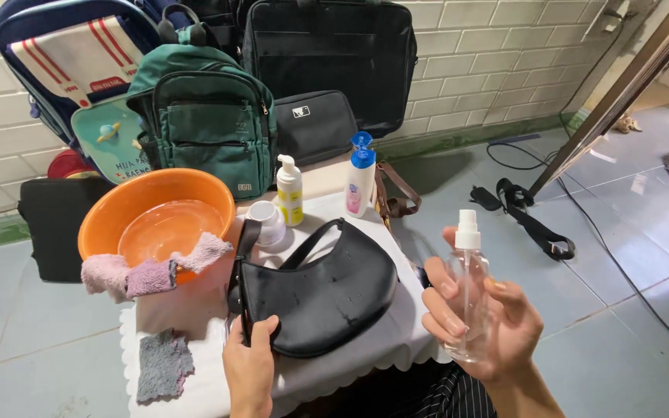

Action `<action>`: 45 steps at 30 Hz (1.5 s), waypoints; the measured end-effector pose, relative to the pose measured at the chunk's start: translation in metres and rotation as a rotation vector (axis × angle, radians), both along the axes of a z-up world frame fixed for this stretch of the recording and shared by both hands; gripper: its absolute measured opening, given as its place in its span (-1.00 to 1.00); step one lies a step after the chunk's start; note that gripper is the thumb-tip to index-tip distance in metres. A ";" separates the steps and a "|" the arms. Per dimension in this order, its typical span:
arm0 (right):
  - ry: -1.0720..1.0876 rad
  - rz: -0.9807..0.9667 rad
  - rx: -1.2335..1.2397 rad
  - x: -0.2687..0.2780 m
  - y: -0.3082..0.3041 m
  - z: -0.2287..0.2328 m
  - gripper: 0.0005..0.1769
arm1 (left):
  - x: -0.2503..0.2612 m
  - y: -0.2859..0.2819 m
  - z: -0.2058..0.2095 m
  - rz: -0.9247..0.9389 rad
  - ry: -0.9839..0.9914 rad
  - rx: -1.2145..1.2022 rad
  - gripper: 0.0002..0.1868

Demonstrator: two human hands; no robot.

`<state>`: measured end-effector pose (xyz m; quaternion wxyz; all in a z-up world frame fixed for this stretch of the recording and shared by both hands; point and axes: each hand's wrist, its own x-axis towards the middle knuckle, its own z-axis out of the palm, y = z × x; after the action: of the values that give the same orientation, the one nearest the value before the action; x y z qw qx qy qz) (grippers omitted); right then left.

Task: Cleaning and moisturizing leather handbags using a toothbrush, cleaning solution, and conditioning cream.

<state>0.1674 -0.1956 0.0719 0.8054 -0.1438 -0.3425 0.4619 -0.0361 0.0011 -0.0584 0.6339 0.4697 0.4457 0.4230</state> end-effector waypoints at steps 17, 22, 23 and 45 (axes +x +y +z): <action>0.345 0.482 0.280 -0.028 -0.005 0.005 -0.24 | -0.012 -0.011 -0.009 -0.019 -0.047 0.298 -0.53; -0.310 -0.145 -0.191 -0.021 0.002 0.003 -0.09 | -0.017 -0.014 0.002 -0.017 0.056 0.291 -0.53; -0.309 -0.137 -0.190 -0.018 0.008 -0.003 -0.09 | -0.019 -0.014 0.002 -0.010 0.059 0.291 -0.53; -1.509 -0.721 -0.768 0.003 0.051 -0.011 -0.23 | -0.016 -0.014 -0.011 -0.086 -0.128 0.186 -0.40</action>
<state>0.1703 -0.1445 0.0609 0.3606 -0.7626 -0.5349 0.0485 -0.0525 -0.0128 -0.0697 0.6321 0.5173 0.3425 0.4642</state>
